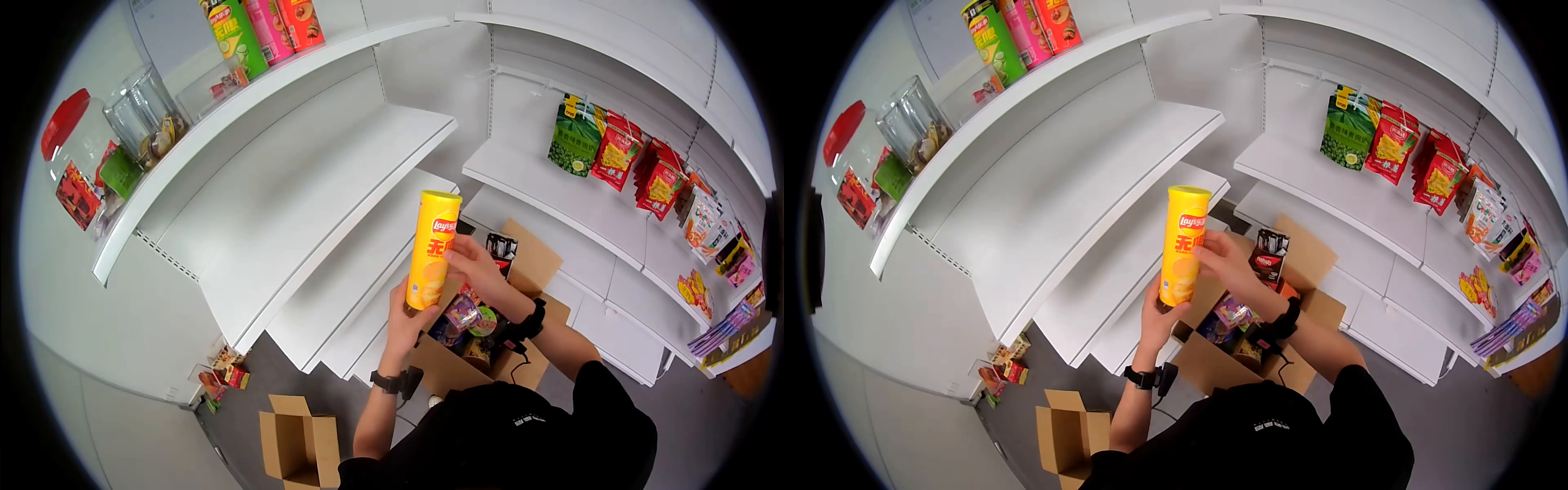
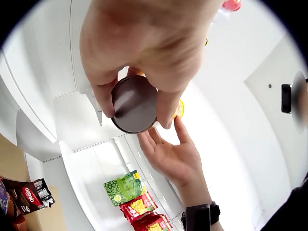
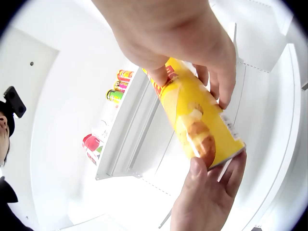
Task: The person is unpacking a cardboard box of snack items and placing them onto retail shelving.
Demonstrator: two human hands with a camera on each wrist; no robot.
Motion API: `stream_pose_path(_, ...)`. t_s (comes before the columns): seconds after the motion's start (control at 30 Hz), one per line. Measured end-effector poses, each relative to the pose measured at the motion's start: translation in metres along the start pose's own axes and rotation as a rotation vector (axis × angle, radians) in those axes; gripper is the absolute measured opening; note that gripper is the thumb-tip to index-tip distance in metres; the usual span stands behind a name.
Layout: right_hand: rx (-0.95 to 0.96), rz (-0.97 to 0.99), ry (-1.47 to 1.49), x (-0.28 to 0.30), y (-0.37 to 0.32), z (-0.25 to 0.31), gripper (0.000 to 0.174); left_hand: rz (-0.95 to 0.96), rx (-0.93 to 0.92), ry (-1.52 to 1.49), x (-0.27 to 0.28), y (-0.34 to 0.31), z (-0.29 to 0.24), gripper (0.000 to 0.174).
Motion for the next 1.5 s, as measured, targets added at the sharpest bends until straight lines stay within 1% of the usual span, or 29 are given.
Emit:
stream_pose_path(0.13, 0.082, 0.012, -0.147, -0.009, 0.004, -0.004, 0.048, -0.095, -0.051, 0.103, -0.005, 0.015, -0.015, 0.079)
stream_pose_path(0.2, 0.092, 0.003, -0.255, -0.010, 0.004, -0.003, 0.044, -0.104, -0.115, 0.238, -0.005, 0.022, -0.026, 0.080)
stream_pose_path(0.23, 0.111, 0.017, -0.225, -0.012, 0.004, -0.001, 0.045, -0.108, -0.146, 0.302, -0.007, 0.025, -0.030, 0.081)
stream_pose_path(0.33, 0.142, -0.035, -0.297, -0.017, 0.004, 0.006, 0.048, -0.129, -0.179, 0.382, -0.013, 0.032, -0.040, 0.081)
stream_pose_path(0.43, 0.204, -0.021, -0.282, -0.027, 0.002, 0.020, 0.052, -0.173, -0.227, 0.576, -0.022, 0.035, -0.057, 0.082)
stream_pose_path(0.53, 0.231, 0.005, -0.284, -0.025, 0.012, 0.022, 0.055, -0.201, -0.189, 0.573, -0.025, 0.039, -0.056, 0.082)
stream_pose_path(0.63, 0.184, 0.006, -0.287, -0.020, 0.016, 0.027, 0.054, -0.178, -0.204, 0.534, -0.028, 0.044, -0.055, 0.082)
stream_pose_path(0.77, 0.144, 0.069, -0.206, -0.007, 0.031, 0.041, 0.053, -0.130, -0.221, 0.431, -0.026, 0.045, -0.059, 0.081)
stream_pose_path(0.9, 0.277, 0.113, -0.222, 0.000, 0.038, 0.079, 0.053, -0.157, -0.173, 0.283, -0.016, 0.040, -0.058, 0.078)
stream_pose_path(0.97, 0.301, 0.079, -0.216, 0.005, 0.042, 0.096, 0.054, -0.172, -0.171, 0.227, -0.012, 0.037, -0.057, 0.076)
stream_pose_path(1.03, 0.317, 0.066, -0.196, 0.002, 0.041, 0.121, 0.052, -0.178, -0.134, 0.127, -0.008, 0.033, -0.055, 0.073)
stream_pose_path(1.17, 0.473, 0.064, -0.301, -0.013, 0.041, 0.180, 0.051, -0.192, -0.086, -0.029, -0.004, 0.030, -0.061, 0.068)
stream_pose_path(1.37, 0.684, 0.059, -0.440, -0.046, 0.063, 0.276, 0.052, -0.263, -0.058, -0.109, 0.009, 0.026, -0.068, 0.059)
stream_pose_path(1.5, 0.773, 0.008, -0.544, -0.075, 0.077, 0.329, 0.052, -0.286, -0.054, -0.070, 0.016, 0.018, -0.068, 0.053)
Point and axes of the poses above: each hand's wrist, its own y-axis towards the middle knuckle, its own x-axis out of the back of the hand, z = x × y, the point moved 7 cm from there along y, towards the middle knuckle, and after that the axes turned 11 degrees about -x, right-handed, at the moved point
